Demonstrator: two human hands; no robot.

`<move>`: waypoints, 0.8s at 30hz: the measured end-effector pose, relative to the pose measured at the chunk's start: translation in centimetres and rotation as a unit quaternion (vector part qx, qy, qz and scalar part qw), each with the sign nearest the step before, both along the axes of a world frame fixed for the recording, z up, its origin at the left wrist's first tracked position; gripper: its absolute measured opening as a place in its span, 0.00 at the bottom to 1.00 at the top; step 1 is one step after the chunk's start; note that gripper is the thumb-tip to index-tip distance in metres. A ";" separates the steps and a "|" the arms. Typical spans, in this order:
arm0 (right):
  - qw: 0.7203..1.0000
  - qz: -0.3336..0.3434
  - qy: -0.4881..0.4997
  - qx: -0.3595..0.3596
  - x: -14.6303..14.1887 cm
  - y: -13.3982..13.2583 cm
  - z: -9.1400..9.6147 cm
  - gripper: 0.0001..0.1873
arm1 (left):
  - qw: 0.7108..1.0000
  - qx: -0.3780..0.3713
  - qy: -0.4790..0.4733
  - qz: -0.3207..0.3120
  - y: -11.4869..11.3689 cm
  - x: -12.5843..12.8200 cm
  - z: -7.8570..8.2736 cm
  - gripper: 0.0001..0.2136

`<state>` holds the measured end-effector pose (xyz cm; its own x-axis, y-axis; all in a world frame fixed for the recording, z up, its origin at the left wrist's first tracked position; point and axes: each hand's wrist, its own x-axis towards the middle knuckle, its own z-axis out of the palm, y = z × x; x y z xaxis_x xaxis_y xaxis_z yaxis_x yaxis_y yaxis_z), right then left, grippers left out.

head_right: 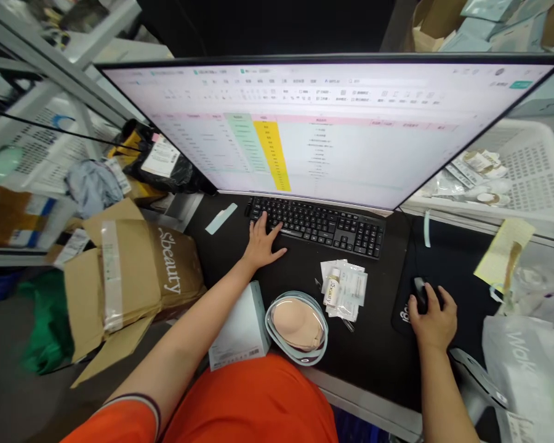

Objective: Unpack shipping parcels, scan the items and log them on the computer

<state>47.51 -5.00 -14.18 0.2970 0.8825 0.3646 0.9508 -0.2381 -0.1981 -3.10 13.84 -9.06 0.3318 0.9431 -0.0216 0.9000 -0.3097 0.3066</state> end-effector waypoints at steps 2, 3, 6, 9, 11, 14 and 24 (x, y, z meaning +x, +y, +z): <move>1.000 0.007 -0.001 -0.005 -0.2 0.2 0.5 0.28 | 1.000 0.007 -0.008 0.006 0.1 0.1 -0.1 0.37; 1.000 0.010 -0.001 -0.007 -0.3 0.3 0.7 0.28 | 1.000 0.012 -0.012 0.012 0.1 0.2 -0.2 0.36; 1.000 0.010 0.001 -0.011 -0.7 0.6 1.2 0.28 | 0.999 0.027 -0.023 0.019 0.1 0.2 -0.6 0.33; 1.000 0.000 0.004 -0.025 -0.8 0.6 1.4 0.29 | 0.999 0.037 -0.034 0.015 0.1 0.0 -0.5 0.32; 0.999 -0.006 0.009 -0.038 -0.9 0.5 1.6 0.29 | 0.998 0.041 -0.041 0.016 0.1 -0.1 -0.2 0.30; 0.999 -0.011 0.020 -0.044 -1.1 0.5 1.8 0.30 | 0.998 0.034 -0.042 0.017 0.2 -0.1 0.7 0.28; 1.000 -0.002 0.002 0.001 -0.9 0.5 2.0 0.32 | 0.994 0.050 -0.075 0.055 -3.3 0.8 4.8 0.17</move>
<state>46.65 -4.54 -12.19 0.3025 0.8804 0.3653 0.9490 -0.2425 -0.2014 -2.25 10.49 -4.27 0.2184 0.9689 0.1167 0.8767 -0.2473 0.4126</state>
